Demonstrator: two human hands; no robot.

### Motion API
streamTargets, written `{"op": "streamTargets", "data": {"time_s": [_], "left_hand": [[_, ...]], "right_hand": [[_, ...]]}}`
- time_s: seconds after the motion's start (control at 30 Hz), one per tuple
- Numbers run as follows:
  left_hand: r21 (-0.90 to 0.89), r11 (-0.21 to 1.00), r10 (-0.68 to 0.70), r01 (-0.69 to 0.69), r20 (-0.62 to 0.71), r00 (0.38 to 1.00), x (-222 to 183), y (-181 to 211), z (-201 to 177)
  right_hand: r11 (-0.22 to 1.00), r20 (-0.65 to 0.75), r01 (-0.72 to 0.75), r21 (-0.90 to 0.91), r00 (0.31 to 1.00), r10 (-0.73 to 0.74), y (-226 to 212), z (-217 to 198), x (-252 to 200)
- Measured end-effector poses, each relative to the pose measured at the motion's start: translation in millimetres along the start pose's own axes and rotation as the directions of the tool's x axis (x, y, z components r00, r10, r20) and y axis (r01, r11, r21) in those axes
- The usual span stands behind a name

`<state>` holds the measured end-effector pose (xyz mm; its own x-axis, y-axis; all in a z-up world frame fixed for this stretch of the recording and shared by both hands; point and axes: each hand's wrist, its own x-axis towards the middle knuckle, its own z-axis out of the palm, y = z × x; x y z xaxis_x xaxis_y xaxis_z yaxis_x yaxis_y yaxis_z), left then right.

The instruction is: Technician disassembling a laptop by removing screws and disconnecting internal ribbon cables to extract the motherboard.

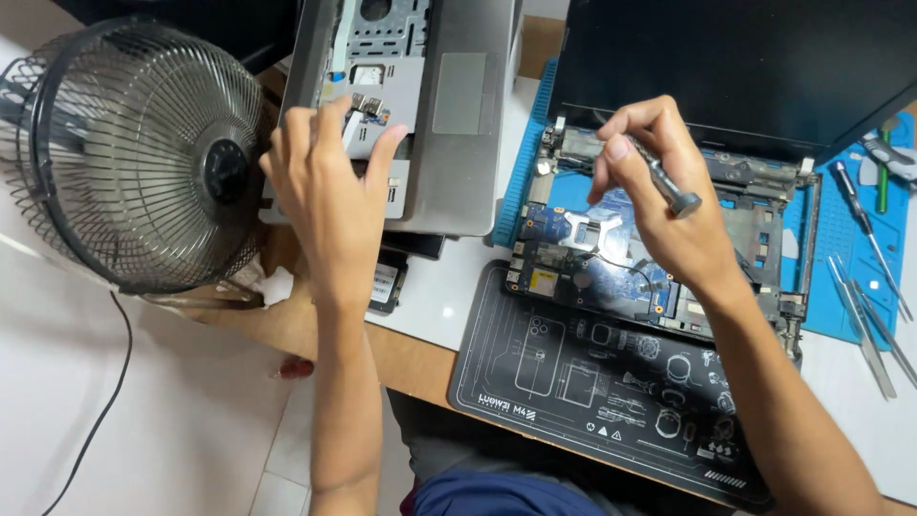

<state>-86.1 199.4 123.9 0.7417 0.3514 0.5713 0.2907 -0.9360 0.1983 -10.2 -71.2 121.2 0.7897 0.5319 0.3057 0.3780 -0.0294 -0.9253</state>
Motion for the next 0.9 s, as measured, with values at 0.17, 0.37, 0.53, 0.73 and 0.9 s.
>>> {"op": "streamTargets", "data": {"time_s": [0.17,0.37,0.53,0.73,0.9], "left_hand": [[-0.871,0.475,0.283,-0.126,0.016,0.959,-55.0,51.2,-64.6],[-0.923,-0.196,0.918,0.333,-0.053,0.393,-121.5,104.9,-79.5],[-0.939,-0.205,0.845,0.275,-0.028,0.534,-143.5,118.5,-60.5],[-0.967,-0.202,0.691,0.158,-0.027,0.722,-155.7,133.3,-35.3],[-0.979,-0.189,0.535,0.074,-0.039,0.844,-147.8,150.9,-4.1]], "right_hand": [[0.986,-0.158,-0.109,-0.124,0.983,0.089,43.3,-11.6,-31.9],[0.97,-0.266,-0.146,-0.192,0.96,0.092,86.3,-4.9,-64.7],[0.908,-0.24,0.014,-0.418,0.962,-0.126,144.1,-9.5,-105.3],[0.785,-0.146,0.109,-0.61,0.958,-0.246,163.9,-9.1,-124.3],[0.752,-0.102,0.149,-0.642,0.955,-0.277,139.7,-5.2,-118.0]]}}
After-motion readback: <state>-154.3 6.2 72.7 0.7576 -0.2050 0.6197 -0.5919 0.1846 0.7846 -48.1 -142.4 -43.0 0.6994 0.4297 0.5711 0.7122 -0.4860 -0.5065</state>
